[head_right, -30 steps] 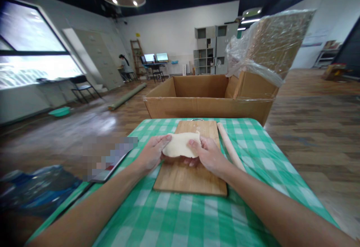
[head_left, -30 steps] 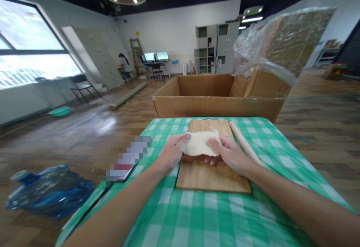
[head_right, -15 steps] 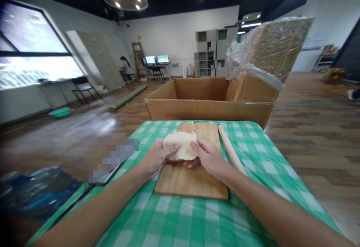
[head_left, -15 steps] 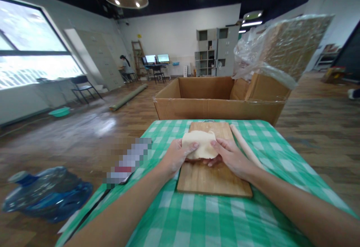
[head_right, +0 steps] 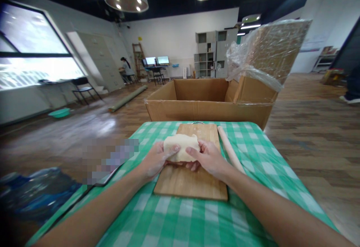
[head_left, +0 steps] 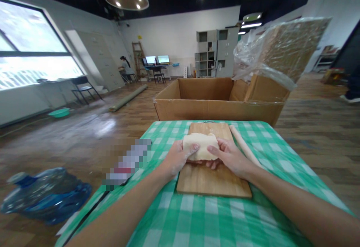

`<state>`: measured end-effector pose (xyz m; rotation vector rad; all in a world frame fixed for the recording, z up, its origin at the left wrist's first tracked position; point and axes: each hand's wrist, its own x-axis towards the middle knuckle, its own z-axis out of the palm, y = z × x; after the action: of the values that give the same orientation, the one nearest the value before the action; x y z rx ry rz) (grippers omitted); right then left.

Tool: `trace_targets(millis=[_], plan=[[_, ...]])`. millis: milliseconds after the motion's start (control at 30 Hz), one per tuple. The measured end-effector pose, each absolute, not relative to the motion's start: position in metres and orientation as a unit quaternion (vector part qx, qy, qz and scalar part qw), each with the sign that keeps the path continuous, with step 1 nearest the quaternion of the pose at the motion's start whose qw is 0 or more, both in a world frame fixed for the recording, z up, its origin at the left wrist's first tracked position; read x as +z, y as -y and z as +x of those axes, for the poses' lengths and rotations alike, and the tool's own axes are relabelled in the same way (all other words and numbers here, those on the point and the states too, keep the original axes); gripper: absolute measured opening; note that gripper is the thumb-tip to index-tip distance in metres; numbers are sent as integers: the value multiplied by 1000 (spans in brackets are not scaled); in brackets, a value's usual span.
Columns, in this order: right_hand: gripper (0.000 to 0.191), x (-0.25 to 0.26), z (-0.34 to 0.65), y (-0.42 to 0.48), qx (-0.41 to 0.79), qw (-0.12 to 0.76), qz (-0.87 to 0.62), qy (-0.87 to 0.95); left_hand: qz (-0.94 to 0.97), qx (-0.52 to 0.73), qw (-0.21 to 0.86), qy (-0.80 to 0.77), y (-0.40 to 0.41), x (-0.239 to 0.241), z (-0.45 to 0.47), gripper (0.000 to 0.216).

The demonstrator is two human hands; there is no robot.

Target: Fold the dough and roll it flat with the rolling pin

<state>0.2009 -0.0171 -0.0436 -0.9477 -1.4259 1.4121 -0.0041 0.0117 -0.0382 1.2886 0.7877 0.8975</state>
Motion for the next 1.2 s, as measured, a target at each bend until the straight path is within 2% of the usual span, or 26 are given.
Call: trace_targets(millis=[300, 867, 1000, 1200], plan=[[36, -46, 205, 20, 468, 426, -440, 637, 641, 376, 567, -355, 0, -27, 1, 44], [38, -45, 197, 19, 558, 471, -389, 561, 566, 366, 662, -327, -17, -28, -14, 40], [41, -38, 197, 20, 518, 475, -412, 581, 519, 375, 698, -320, -21, -29, -15, 47], [45, -40, 201, 19, 483, 484, -440, 583, 563, 376, 651, -344, -31, -41, -22, 50]])
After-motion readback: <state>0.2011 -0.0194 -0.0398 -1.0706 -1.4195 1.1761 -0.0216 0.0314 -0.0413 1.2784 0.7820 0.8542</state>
